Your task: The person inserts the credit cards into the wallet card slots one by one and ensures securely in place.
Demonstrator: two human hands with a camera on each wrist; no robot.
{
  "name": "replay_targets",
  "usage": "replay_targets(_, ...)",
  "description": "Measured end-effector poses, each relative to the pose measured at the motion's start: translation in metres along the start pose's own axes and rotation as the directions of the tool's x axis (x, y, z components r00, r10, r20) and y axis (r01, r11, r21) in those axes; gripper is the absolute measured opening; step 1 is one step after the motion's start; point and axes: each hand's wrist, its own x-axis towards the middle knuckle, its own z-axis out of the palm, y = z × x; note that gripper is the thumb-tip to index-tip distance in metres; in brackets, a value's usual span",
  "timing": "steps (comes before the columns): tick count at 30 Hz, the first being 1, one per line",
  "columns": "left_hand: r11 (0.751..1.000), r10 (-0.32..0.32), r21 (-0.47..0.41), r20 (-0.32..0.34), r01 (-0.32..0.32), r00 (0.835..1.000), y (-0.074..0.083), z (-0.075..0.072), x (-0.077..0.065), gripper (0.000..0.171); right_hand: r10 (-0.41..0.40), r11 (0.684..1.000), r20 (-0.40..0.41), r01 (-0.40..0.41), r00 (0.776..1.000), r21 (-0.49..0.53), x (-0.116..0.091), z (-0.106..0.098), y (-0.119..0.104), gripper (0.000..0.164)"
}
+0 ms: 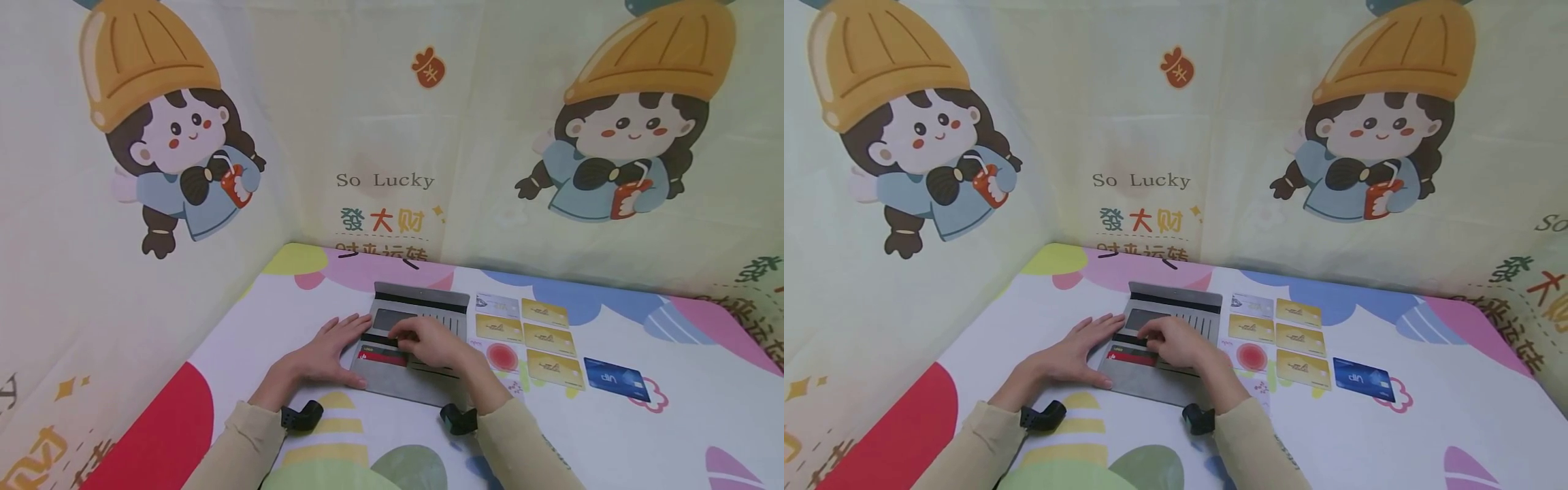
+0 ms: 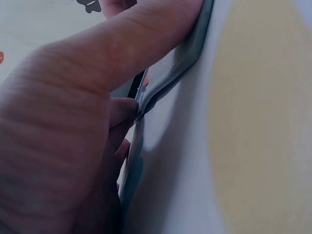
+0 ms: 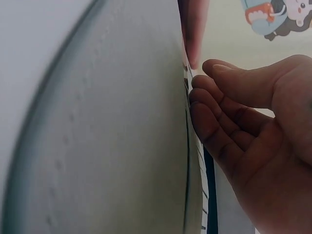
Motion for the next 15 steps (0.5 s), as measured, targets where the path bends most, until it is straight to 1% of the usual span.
replay_targets(9,1.0,-0.01,0.011,0.006,0.01,1.0,0.0,0.0,-0.001,0.106,-0.008,1.0,-0.011,0.009,1.0,0.021,-0.006,-0.007,0.002,0.021)
replay_targets(15,1.0,-0.015,-0.002,0.006,0.015,1.0,0.0,0.0,-0.001,0.106,0.022,0.999,-0.013,-0.022,1.0,0.025,-0.01,-0.011,0.004,0.022)
